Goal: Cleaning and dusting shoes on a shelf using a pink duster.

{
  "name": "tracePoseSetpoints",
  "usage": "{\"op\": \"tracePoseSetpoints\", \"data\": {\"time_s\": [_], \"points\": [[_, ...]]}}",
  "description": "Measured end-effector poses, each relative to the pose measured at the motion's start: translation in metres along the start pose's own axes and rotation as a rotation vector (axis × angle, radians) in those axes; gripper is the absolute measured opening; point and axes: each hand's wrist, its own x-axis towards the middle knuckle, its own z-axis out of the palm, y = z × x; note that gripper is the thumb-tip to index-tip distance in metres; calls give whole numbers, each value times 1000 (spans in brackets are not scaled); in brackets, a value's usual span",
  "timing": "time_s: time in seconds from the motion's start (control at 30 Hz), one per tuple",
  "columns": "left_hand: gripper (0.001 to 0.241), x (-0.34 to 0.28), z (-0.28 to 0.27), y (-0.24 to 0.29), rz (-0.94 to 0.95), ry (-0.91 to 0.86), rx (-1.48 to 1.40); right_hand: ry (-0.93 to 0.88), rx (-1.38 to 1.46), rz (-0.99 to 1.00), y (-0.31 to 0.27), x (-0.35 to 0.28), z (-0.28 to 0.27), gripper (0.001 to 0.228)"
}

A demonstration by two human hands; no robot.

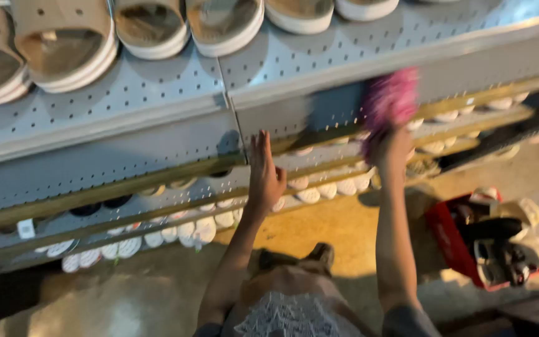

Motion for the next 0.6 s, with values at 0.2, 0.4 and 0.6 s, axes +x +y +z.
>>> {"op": "tracePoseSetpoints", "data": {"time_s": [0.2, 0.4, 0.6], "points": [[93, 19, 39, 31, -40, -94, 113, -281, 251, -382, -56, -56, -26, 32], [89, 25, 76, 50, -12, -45, 32, 119, -157, -259, 103, 66, -41, 17], [89, 44, 111, 90, -70, 16, 32, 108, 220, -141, 131, 80, -12, 23]]}}
